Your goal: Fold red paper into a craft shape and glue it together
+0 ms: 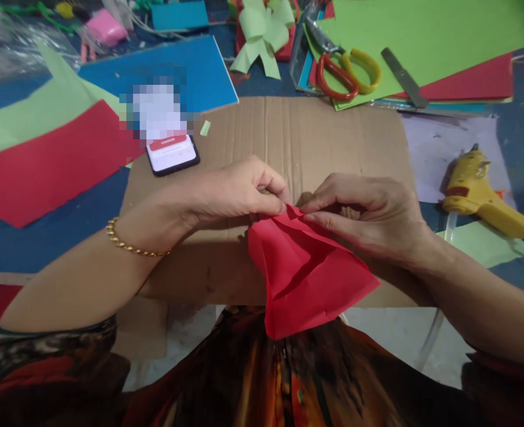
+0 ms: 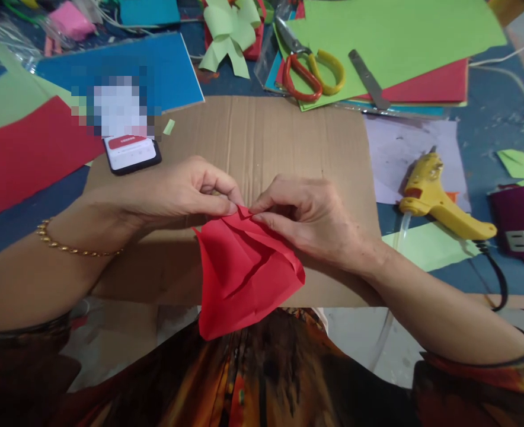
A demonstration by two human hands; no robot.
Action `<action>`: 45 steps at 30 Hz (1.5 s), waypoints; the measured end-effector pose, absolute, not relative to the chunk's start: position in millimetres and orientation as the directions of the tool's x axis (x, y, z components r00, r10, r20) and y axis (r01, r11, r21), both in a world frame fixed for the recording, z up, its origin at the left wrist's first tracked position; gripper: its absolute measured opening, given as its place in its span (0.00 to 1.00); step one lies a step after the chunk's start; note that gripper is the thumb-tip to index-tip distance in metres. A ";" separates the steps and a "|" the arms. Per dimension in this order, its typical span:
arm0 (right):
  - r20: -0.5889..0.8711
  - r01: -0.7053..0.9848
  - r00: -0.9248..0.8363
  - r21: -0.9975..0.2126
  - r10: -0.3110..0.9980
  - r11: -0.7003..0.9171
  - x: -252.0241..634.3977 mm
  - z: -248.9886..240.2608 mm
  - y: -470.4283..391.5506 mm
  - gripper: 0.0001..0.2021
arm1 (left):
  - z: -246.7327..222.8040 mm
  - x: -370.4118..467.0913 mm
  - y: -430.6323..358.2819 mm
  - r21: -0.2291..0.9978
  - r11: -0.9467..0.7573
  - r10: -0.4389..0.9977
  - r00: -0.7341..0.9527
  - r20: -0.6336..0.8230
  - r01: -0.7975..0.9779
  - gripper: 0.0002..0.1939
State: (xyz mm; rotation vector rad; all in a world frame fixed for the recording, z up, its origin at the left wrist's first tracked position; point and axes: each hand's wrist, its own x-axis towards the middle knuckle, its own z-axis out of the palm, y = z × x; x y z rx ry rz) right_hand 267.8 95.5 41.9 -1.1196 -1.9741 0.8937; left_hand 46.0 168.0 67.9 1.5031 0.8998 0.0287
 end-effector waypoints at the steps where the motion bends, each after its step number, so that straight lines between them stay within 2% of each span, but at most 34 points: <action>1: 0.235 0.421 -0.403 -0.810 0.885 0.407 268.7 41.8 95.4 0.06 | 67.6 45.7 168.4 0.853 0.133 0.532 0.690 -0.491 0.504 0.07; 7: 0.222 0.461 -0.486 -0.757 0.846 0.463 272.2 44.3 94.6 0.10 | 69.3 46.5 169.2 0.844 0.117 0.527 0.688 -0.499 0.523 0.08; 14: 0.088 0.545 -0.529 -0.728 0.844 0.417 269.1 52.4 93.1 0.15 | 74.6 48.2 167.5 0.824 0.058 0.537 0.678 -0.501 0.563 0.10; 18: 0.097 0.546 -0.538 -0.717 0.837 0.434 269.1 52.7 90.8 0.15 | 74.0 47.9 168.2 0.812 0.006 0.543 0.680 -0.493 0.583 0.10; 23: 0.133 0.598 -0.480 -0.673 0.867 0.435 268.6 51.1 88.6 0.12 | 74.1 48.0 168.1 0.812 0.019 0.543 0.676 -0.499 0.584 0.10; 30: 0.128 0.488 -0.538 -0.759 0.833 0.432 268.3 52.0 92.9 0.13 | 73.9 46.8 168.3 0.806 -0.028 0.542 0.686 -0.485 0.592 0.09; 40: 0.063 0.545 -0.458 -0.768 0.887 0.336 263.8 50.6 90.2 0.08 | 75.5 47.6 168.6 0.760 -0.078 0.552 0.663 -0.506 0.646 0.08; 45: -0.013 0.526 -0.432 -0.816 0.902 0.241 261.9 54.3 88.7 0.04 | 76.3 48.0 167.3 0.765 -0.083 0.556 0.667 -0.496 0.638 0.07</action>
